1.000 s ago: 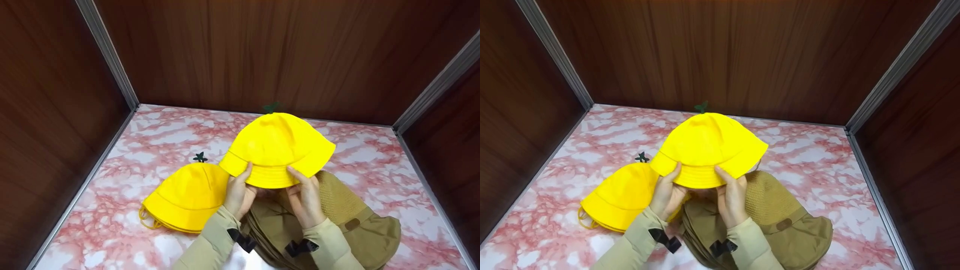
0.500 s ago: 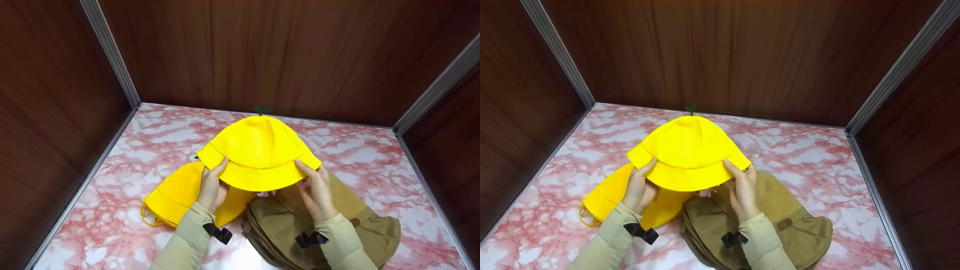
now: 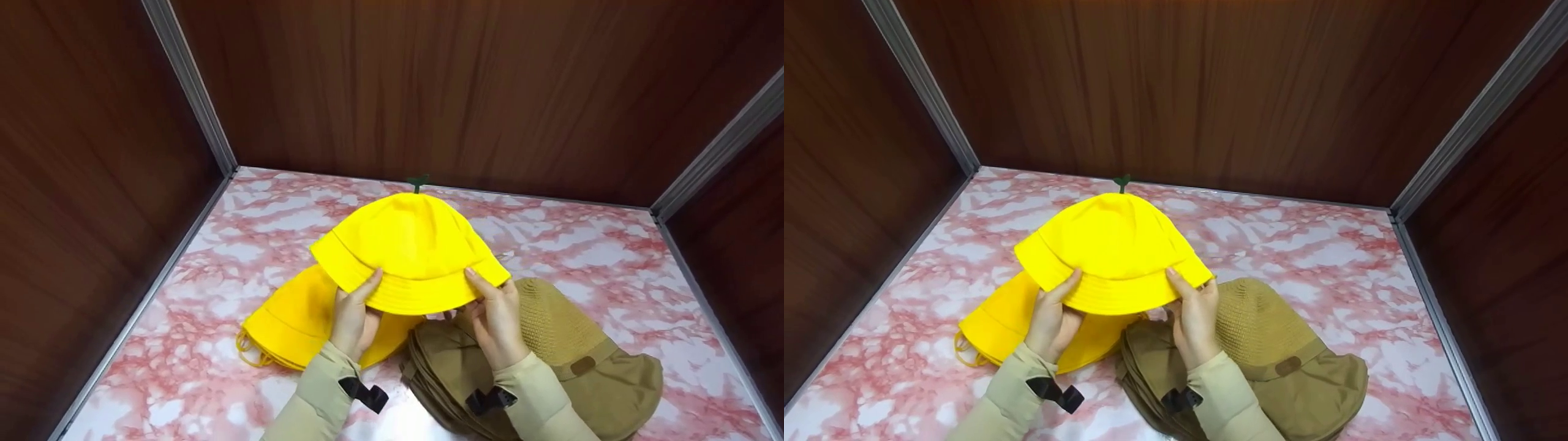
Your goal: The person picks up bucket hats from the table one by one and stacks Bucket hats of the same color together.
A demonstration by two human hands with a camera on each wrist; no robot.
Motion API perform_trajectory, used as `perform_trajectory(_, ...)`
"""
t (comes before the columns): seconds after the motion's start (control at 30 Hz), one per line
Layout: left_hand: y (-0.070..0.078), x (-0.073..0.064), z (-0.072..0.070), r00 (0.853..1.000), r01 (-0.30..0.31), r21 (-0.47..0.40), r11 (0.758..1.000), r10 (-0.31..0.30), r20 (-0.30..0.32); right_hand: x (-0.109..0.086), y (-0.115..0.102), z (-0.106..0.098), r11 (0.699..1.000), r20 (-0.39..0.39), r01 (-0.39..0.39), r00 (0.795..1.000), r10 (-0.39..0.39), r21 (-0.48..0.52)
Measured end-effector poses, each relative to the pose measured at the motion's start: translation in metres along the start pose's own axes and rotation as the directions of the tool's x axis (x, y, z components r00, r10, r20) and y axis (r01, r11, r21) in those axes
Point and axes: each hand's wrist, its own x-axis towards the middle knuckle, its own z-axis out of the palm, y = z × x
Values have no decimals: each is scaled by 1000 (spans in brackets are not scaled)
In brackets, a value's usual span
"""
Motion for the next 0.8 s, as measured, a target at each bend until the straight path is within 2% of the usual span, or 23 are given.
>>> perform_trajectory(0.17,-3,-4,-4,1000,-3,-10,1000,2,-2,-4,6,3,1000,-1,-7,1000,7,2)
perform_trajectory(0.33,2,-9,-11,999,-26,14,1000,27,-22,-6,5,3,999,39,-32,999,33,-27)
perform_trajectory(0.57,29,-12,-15,998,-45,83,995,48,-34,-3,-12,5,991,107,-52,992,66,-125)
perform_trajectory(0.7,49,-15,-19,996,-74,130,989,79,-35,-1,-23,8,985,140,4,990,20,-172)
perform_trajectory(0.8,63,-16,-26,991,-103,152,983,114,-64,-1,-27,11,969,163,47,987,-7,-243)
